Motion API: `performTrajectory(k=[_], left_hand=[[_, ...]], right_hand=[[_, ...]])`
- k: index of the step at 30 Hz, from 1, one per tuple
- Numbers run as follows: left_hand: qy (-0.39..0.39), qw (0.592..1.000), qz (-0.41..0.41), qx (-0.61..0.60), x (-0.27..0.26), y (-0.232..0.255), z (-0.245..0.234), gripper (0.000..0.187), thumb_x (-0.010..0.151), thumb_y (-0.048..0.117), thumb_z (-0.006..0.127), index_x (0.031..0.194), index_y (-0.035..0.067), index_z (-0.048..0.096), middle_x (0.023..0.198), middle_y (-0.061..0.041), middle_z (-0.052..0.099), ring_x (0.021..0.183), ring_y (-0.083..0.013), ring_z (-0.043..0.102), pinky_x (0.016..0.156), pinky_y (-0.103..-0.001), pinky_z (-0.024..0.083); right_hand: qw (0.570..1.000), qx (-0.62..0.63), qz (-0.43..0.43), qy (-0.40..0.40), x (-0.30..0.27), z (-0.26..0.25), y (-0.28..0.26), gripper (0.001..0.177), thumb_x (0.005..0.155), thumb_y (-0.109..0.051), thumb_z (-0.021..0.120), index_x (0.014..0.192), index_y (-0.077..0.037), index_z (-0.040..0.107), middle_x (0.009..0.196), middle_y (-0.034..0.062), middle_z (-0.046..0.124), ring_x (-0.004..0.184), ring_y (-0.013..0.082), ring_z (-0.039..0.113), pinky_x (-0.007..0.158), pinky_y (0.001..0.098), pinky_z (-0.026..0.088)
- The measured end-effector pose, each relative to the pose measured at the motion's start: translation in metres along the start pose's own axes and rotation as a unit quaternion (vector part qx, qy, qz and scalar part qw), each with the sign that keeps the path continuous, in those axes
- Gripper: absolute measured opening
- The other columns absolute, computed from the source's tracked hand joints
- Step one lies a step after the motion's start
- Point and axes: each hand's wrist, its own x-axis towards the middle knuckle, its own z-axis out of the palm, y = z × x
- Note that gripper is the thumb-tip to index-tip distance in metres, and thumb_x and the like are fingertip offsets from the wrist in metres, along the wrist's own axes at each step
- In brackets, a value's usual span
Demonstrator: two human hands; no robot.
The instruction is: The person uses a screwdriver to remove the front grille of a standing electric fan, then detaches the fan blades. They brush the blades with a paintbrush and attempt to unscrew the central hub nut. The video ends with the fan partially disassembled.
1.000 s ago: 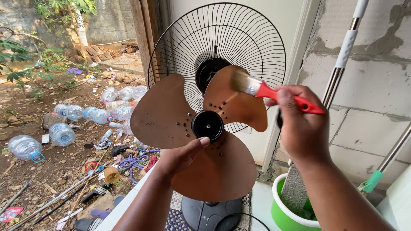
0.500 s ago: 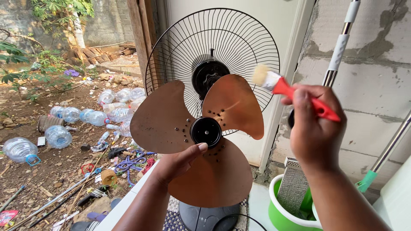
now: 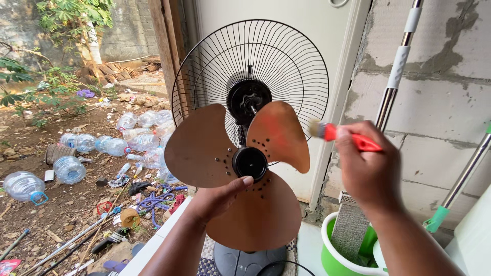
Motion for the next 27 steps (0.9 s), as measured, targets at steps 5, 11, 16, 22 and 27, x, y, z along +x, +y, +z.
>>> performTrajectory(k=[5,11,16,22,27], left_hand=[[-0.017,0.997,0.013,0.069,-0.001,0.003,0.01,0.053,0.085,0.032,0.079,0.127,0.003,0.062,0.119,-0.007,0.069,0.11,-0.018,0.063,0.095,-0.036,0.053],[-0.001,0.99,-0.006,0.138,0.013,0.007,0.013,0.057,0.085,0.041,0.078,0.127,0.005,0.066,0.118,-0.005,0.07,0.108,-0.016,0.063,0.091,-0.034,0.054],[-0.041,0.994,-0.036,0.1,0.022,0.015,0.022,0.055,0.085,0.039,0.081,0.122,0.0,0.069,0.105,-0.005,0.071,0.095,-0.0146,0.064,0.082,-0.033,0.054],[-0.085,0.974,-0.113,0.18,0.012,0.034,0.029,0.052,0.083,0.035,0.082,0.125,0.007,0.067,0.085,-0.003,0.065,0.069,-0.0148,0.054,0.057,-0.032,0.045],[-0.212,0.972,0.019,0.096,0.022,0.047,0.028,0.04,0.089,0.027,0.076,0.121,0.007,0.062,0.099,0.006,0.064,0.088,-0.0049,0.059,0.073,-0.025,0.052]], right_hand=[[0.973,0.192,-0.005,-0.124,-0.014,0.005,-0.005,0.024,0.106,-0.026,0.058,0.103,-0.005,0.069,0.082,0.0012,0.068,0.068,0.0058,0.056,0.06,0.0249,0.047],[0.994,0.096,-0.005,-0.059,-0.007,0.007,-0.002,0.024,0.104,-0.026,0.057,0.099,-0.005,0.067,0.078,-0.0001,0.068,0.064,0.0076,0.055,0.059,0.0269,0.048],[0.998,0.0,-0.056,-0.042,-0.007,0.003,-0.011,0.023,0.104,-0.023,0.062,0.091,-0.004,0.066,0.073,0.0021,0.064,0.066,0.006,0.057,0.061,0.0239,0.048],[0.956,0.206,0.017,-0.208,-0.005,-0.014,-0.028,0.017,0.096,-0.02,0.067,0.103,-0.006,0.074,0.071,0.0017,0.063,0.059,0.0078,0.055,0.051,0.024,0.045],[0.945,0.163,-0.086,-0.27,0.021,-0.005,-0.028,0.016,0.097,-0.021,0.068,0.105,-0.007,0.073,0.084,0.0001,0.072,0.074,0.0047,0.064,0.065,0.0217,0.055]])
